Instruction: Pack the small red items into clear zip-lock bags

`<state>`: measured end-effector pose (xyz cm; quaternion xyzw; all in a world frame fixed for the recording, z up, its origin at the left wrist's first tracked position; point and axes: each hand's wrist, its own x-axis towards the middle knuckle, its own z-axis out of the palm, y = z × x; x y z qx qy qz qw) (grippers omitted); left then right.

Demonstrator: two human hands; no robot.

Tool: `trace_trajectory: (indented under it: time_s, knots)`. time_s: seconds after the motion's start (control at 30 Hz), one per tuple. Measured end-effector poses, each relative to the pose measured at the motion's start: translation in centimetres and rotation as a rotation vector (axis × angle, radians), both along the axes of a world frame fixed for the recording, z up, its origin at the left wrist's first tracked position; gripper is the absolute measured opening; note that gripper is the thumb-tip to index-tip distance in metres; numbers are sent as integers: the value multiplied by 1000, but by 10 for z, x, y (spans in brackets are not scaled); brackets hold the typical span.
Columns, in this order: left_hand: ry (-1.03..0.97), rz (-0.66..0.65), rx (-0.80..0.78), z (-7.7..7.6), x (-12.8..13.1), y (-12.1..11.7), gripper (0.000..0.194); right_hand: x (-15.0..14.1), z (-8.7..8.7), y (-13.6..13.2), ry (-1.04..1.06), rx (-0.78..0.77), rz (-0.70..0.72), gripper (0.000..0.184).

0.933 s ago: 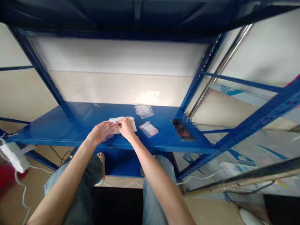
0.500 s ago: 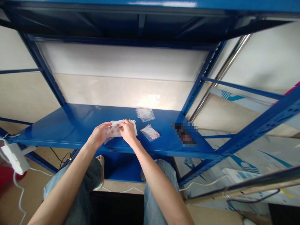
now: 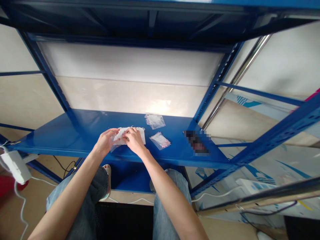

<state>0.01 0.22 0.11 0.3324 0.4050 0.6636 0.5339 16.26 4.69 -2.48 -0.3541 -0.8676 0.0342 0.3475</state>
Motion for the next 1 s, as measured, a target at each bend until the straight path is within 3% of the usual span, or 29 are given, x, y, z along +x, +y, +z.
trace_trajectory:
  time_s: [0.37,0.57,0.73,1.0]
  knots:
    - [20,-75,30,-6,3,2,32,-1,-3,2,34,-21,-25,8]
    - [91,-194,84,-2,3,-5,26,3,2,5,375,-115,-95,7]
    - [130,-411,31,-1,9,-11,29,7,11,-6,654,-245,49,9]
    - [208,-503,15,1,21,-19,31,8,21,-23,734,-501,233,24]
